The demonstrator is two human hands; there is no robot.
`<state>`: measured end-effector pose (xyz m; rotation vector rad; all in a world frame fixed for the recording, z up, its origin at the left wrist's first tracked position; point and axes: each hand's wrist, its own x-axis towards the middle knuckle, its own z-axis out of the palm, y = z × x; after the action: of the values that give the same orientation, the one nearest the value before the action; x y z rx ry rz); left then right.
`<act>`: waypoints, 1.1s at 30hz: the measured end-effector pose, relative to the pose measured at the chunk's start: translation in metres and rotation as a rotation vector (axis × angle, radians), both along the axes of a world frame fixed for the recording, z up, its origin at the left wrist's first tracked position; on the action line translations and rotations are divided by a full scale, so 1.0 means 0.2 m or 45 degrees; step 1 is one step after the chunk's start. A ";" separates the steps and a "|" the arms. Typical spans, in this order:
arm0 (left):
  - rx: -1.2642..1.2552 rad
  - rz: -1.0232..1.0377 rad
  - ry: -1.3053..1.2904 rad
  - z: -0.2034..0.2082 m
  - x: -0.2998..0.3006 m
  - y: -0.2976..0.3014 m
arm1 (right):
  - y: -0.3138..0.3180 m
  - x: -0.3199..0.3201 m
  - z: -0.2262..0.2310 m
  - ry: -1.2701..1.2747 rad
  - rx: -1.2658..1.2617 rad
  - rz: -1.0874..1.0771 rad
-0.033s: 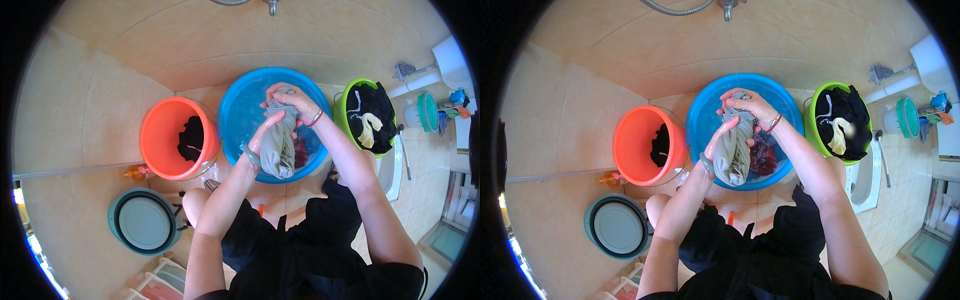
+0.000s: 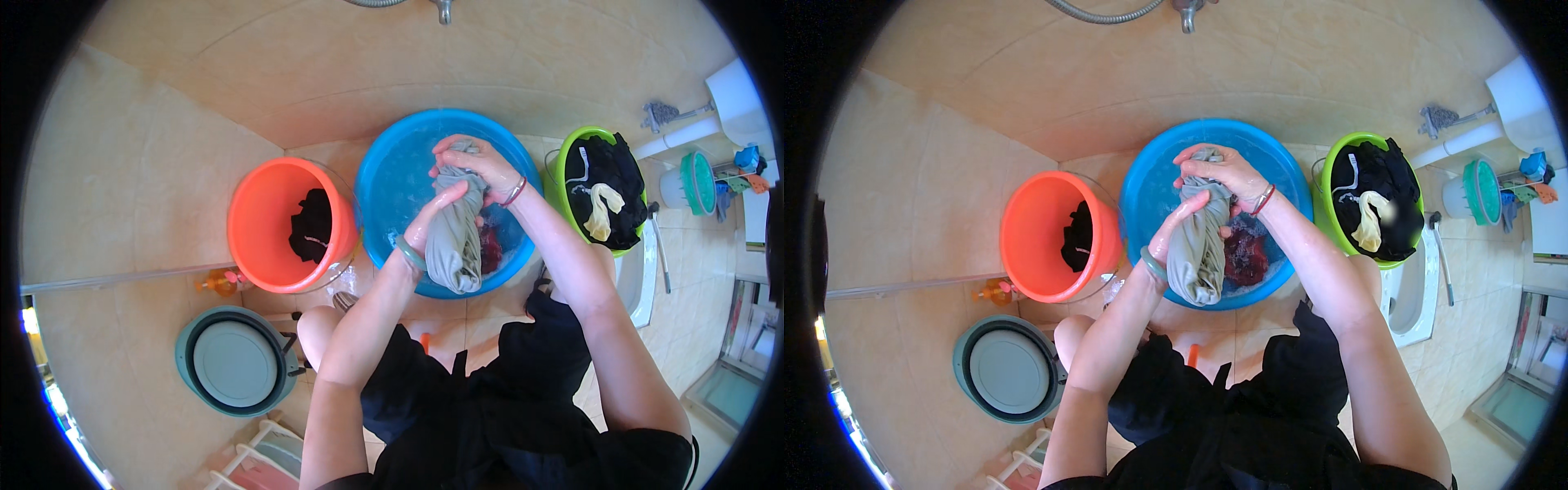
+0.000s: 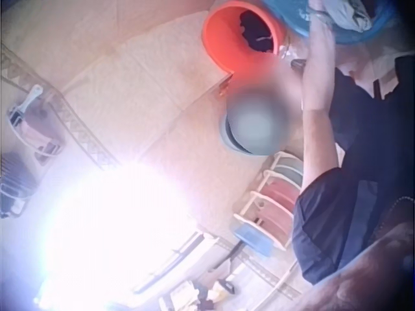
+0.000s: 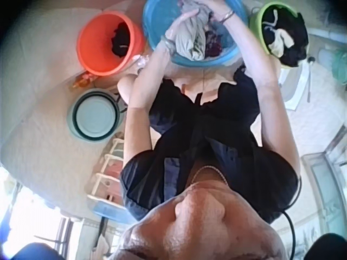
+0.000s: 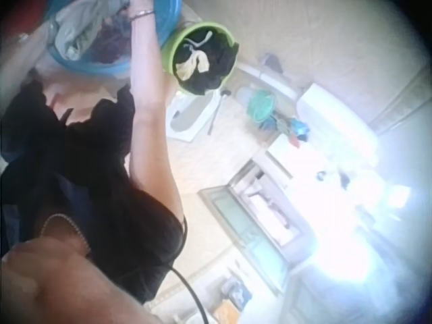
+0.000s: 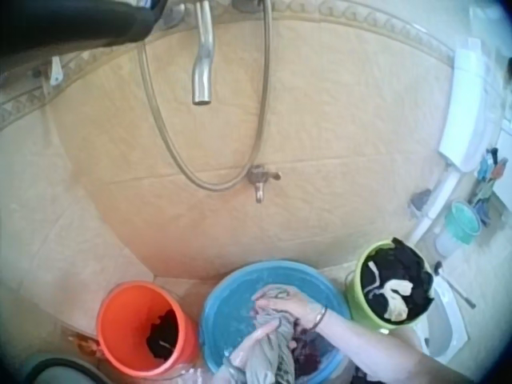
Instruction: The person washes various dark-colored garments by hand in a blue basin filled with soapy water. They scrub, rinse, and wring out each item individually, then transfer the cleaned clothes into a green bucket. The process involves handling multiple pieces of clothing one by one.
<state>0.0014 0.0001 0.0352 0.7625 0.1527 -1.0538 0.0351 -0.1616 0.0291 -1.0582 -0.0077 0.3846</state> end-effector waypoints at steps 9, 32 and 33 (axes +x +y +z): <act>0.372 -0.040 -0.359 -0.02 -0.01 -0.04 | 0.07 -0.02 0.00 -0.069 -0.506 -0.211; 0.967 0.167 -0.889 -0.44 -0.09 -0.15 | 0.11 -0.05 -0.22 0.055 -0.740 -0.224; 0.749 0.220 -0.748 -0.42 -0.07 -0.15 | 0.09 -0.04 -0.22 0.129 -0.655 -0.137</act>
<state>-0.0134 -0.0294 -0.0480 1.5318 0.0188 -0.5799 0.0264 -0.1426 -0.0150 -1.5374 0.2491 0.3497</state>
